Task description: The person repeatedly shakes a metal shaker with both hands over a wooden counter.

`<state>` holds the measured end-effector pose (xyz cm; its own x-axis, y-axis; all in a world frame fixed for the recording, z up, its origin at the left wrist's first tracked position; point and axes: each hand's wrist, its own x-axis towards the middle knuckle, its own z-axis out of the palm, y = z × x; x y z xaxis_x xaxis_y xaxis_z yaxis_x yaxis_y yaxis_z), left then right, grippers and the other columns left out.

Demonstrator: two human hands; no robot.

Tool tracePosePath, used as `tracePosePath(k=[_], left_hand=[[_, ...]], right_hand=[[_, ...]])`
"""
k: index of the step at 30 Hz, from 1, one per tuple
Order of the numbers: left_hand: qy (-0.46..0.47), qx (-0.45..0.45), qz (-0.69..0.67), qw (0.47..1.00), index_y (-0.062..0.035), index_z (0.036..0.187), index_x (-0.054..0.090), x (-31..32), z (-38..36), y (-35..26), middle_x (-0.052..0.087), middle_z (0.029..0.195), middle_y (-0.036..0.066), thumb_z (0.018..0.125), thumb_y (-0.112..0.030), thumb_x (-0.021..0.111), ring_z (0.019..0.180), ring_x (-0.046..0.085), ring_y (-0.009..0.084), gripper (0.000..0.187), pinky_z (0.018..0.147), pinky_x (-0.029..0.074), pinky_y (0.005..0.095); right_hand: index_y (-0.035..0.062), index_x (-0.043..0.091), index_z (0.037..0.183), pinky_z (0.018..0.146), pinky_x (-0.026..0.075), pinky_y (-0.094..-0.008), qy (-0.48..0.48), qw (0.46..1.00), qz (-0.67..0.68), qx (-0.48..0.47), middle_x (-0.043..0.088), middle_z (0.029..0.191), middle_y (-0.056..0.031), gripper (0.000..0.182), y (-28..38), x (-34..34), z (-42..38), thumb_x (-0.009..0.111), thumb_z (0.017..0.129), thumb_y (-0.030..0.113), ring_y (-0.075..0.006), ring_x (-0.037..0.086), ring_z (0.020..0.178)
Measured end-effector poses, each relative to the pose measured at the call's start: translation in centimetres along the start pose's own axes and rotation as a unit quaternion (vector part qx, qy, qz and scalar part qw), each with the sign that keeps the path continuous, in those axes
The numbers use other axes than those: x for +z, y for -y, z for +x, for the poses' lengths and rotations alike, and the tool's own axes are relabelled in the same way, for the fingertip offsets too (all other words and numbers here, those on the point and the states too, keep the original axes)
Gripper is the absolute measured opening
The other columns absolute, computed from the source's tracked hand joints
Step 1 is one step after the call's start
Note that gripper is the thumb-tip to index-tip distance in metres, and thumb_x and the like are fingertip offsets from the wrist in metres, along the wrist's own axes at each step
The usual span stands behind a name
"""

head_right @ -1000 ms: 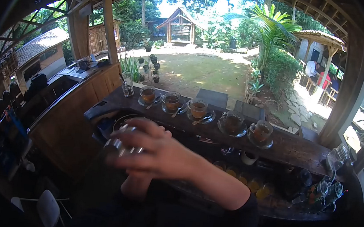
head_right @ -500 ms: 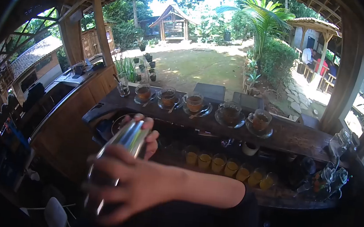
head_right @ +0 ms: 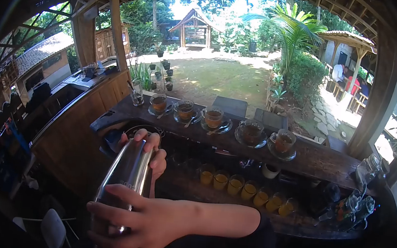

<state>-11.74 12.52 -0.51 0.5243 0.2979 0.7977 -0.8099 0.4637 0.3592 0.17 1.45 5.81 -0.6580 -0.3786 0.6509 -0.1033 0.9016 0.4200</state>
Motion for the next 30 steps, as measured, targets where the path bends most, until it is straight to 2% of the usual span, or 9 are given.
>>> tracePosePath(k=[7, 9, 10, 13, 18, 19, 23, 26, 30], left_hand=[[-0.432, 0.139, -0.13, 0.881, -0.0144, 0.117, 0.052, -5.9, -4.7, 4.8, 0.052, 0.122, 0.009, 0.095, -0.039, 0.044, 0.115, 0.045, 0.0399, 0.034, 0.088, 0.047, 0.0473], [-0.268, 0.149, 0.206, 0.929, -0.015, 0.129, 0.044, -3.8, -5.3, 4.3, 0.05, 0.123, 0.004, 0.095, -0.038, 0.042, 0.115, 0.044, 0.0193, 0.041, 0.095, 0.039, 0.0345], [-0.196, -0.044, -0.18, 0.963, -0.0149, 0.119, 0.048, -4.9, -3.4, 1.0, 0.048, 0.119, 0.008, 0.094, -0.04, 0.045, 0.106, 0.048, 0.0377, 0.036, 0.081, 0.05, 0.0476], [0.025, -0.03, -0.023, 0.999, -0.0126, 0.112, 0.051, 0.1, 0.2, -0.5, 0.048, 0.102, 0.008, 0.095, -0.041, 0.043, 0.094, 0.049, 0.0291, 0.034, 0.071, 0.043, 0.04], [-0.285, 0.148, -0.399, 0.859, -0.019, 0.108, 0.052, -4.9, -2.9, 3.6, 0.054, 0.105, 0.006, 0.09, -0.031, 0.055, 0.089, 0.057, 0.0247, 0.022, 0.069, 0.052, 0.0334], [-0.265, -0.027, -0.204, 0.942, -0.0206, 0.105, 0.056, -9.6, -8.1, 3.6, 0.057, 0.102, 0.007, 0.089, -0.02, 0.054, 0.087, 0.06, 0.0187, 0.015, 0.069, 0.053, 0.0308], [-0.417, 0.112, 0.259, 0.864, -0.0149, 0.112, 0.049, -1.7, -3.7, 3.5, 0.049, 0.106, 0.006, 0.095, -0.035, 0.045, 0.093, 0.052, 0.0246, 0.027, 0.07, 0.046, 0.0371], [-0.022, -0.056, -0.068, 0.996, -0.0119, 0.11, 0.05, -1.8, -0.9, -0.5, 0.047, 0.102, 0.008, 0.093, -0.04, 0.045, 0.095, 0.05, 0.0279, 0.034, 0.073, 0.043, 0.0376], [-0.154, 0.091, -0.169, 0.969, -0.0136, 0.113, 0.049, -3.1, -2.5, 3.0, 0.046, 0.114, 0.009, 0.092, -0.039, 0.049, 0.099, 0.05, 0.0348, 0.033, 0.082, 0.048, 0.0468]], right_hand=[[0.017, 0.059, 0.107, 0.092, 0.042, -0.0519, -0.223, 0.898, 0.07, 0.373, 0.052, 0.122, -0.0125, 0.038, -5.7, 3.2, -7.5, 0.073, 0.072, 0.014, -0.0407, 0.049, 0.114], [0.0186, 0.056, 0.111, 0.091, 0.041, -0.0546, -0.123, 0.974, 0.02, 0.191, 0.051, 0.125, -0.0095, 0.037, -4.1, 1.1, -3.9, 0.069, 0.077, 0.019, -0.0399, 0.049, 0.115], [0.0219, 0.054, 0.111, 0.09, 0.041, -0.056, -0.108, 0.987, 0.021, 0.118, 0.052, 0.125, -0.0074, 0.035, -2.5, 0.7, -1.9, 0.066, 0.078, 0.021, -0.0403, 0.049, 0.114], [0.0289, 0.051, 0.11, 0.089, 0.041, -0.0579, -0.071, 0.997, 0.027, 0.032, 0.052, 0.126, -0.004, 0.032, -0.2, 0.0, 0.1, 0.062, 0.08, 0.026, -0.0418, 0.048, 0.114], [0.024, 0.053, 0.118, 0.092, 0.043, -0.0458, -0.091, 0.944, 0.032, 0.317, 0.052, 0.121, -0.0136, 0.063, -5.7, 1.4, -5.9, 0.08, 0.062, 0.021, -0.0376, 0.046, 0.117], [0.0142, 0.056, 0.112, 0.094, 0.042, -0.0461, -0.19, 0.885, 0.083, 0.418, 0.051, 0.121, -0.0141, 0.057, -6.1, 2.0, -7.4, 0.082, 0.062, 0.022, -0.0356, 0.045, 0.119], [0.0286, 0.052, 0.113, 0.089, 0.044, -0.0532, -0.126, 0.977, 0.013, 0.174, 0.05, 0.126, -0.0112, 0.048, -3.7, 1.2, -3.7, 0.073, 0.071, 0.018, -0.0443, 0.046, 0.115], [0.0369, 0.051, 0.112, 0.086, 0.042, -0.0572, -0.05, 0.997, 0.028, 0.051, 0.05, 0.127, -0.0024, 0.044, 0.1, 1.7, -0.1, 0.065, 0.074, 0.021, -0.0426, 0.046, 0.116], [0.0318, 0.053, 0.113, 0.088, 0.043, -0.0529, -0.062, 0.993, -0.019, 0.102, 0.051, 0.126, -0.0065, 0.049, -3.2, 2.8, -3.5, 0.072, 0.07, 0.019, -0.0425, 0.046, 0.116]])
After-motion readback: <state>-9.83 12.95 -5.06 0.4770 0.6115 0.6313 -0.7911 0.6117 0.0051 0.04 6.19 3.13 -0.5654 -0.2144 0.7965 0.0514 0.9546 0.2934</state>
